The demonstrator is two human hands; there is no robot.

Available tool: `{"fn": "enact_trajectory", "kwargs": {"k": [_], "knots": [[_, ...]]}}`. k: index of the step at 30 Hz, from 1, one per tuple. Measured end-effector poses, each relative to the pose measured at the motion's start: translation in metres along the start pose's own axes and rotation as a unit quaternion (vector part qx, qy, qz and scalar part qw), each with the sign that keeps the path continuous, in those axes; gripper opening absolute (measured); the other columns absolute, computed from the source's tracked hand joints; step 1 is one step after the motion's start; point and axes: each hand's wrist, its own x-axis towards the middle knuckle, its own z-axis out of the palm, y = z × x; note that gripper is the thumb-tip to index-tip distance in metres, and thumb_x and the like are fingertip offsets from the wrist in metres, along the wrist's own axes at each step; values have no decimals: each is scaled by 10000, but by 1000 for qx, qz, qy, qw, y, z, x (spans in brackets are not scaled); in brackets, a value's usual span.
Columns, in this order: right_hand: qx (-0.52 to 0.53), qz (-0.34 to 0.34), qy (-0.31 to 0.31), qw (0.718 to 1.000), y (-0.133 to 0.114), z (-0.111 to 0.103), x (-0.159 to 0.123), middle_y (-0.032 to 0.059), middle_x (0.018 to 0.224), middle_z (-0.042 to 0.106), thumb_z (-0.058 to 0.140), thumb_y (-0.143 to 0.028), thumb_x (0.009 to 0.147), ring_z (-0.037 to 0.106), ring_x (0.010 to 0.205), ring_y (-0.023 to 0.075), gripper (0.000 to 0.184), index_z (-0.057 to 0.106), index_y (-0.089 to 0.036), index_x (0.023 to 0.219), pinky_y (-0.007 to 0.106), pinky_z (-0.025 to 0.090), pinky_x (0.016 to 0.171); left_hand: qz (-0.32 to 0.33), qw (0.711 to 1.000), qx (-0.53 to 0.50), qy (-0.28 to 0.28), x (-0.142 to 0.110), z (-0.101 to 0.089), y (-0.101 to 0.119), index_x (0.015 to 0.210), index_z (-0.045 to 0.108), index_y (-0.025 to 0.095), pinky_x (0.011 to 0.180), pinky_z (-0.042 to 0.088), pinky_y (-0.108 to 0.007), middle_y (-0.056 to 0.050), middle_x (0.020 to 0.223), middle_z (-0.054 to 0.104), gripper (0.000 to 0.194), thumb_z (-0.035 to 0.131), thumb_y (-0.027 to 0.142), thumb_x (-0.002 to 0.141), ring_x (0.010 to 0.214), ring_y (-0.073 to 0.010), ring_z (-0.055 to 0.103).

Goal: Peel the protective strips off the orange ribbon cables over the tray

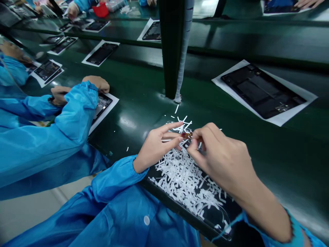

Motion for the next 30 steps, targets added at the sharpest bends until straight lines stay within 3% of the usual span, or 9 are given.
{"fn": "enact_trajectory", "kwargs": {"k": [4,8,12,15,18,20,25,28,30], "knots": [[156,21,-104,982,11,-25,-14,-22,738,623,502,-366,1026,573,569,108,241,596,-231,851,244,430,475,53,991,121,-1,-3,-2,5,1389,609,238,788,605,-272,-38,1081,808,454,646,235,936,876,-166,765],[143,46,-48,987,16,-26,-22,26,1006,727,568,-406,1014,685,816,162,219,680,-235,1092,277,519,624,99,967,232,-38,-7,7,11,1396,587,250,731,578,-281,-14,1097,808,458,618,215,940,787,-155,741],[186,56,-87,977,24,-23,-20,43,1045,748,537,-447,1020,705,873,195,289,699,-245,1149,310,540,661,116,962,234,-81,-5,18,7,1462,508,260,733,570,-298,-12,1115,801,512,612,261,961,805,-164,736],[209,141,-102,962,36,-32,-23,25,975,763,584,-532,962,712,829,210,305,742,-279,1022,335,543,657,144,962,208,-107,-1,20,2,1537,400,259,893,580,-342,-40,1244,756,635,647,285,953,1074,-203,725],[225,232,-104,940,43,-45,-28,20,931,774,657,-611,863,718,792,233,334,762,-305,947,343,541,610,214,941,252,-76,0,17,3,1361,590,235,1174,433,-468,-62,1400,667,433,666,297,939,1366,-262,567],[244,258,-103,929,43,-53,-26,21,921,778,680,-618,832,719,781,240,331,769,-314,930,342,542,596,224,940,247,-78,-1,17,6,1270,649,225,1203,400,-480,-65,1397,665,338,664,318,946,1377,-267,556],[338,229,-111,906,28,-55,8,34,922,786,723,-588,805,731,779,241,317,795,-305,929,342,561,621,178,964,160,-112,-6,18,14,1426,539,238,1170,430,-441,-96,1463,610,651,793,421,855,1362,-280,566],[384,206,-112,893,15,-39,53,53,850,776,759,-544,792,725,763,229,315,798,-255,909,351,575,674,112,984,53,-130,-10,-1,8,1396,547,182,1025,521,-422,-116,1143,755,604,760,429,887,1120,-255,701],[440,200,-128,866,3,-19,89,62,796,763,787,-463,788,710,738,202,273,787,-208,884,350,582,720,61,994,-36,-85,-15,-27,1,1428,485,157,902,561,-369,-89,963,765,642,748,406,898,925,-206,736]]}}
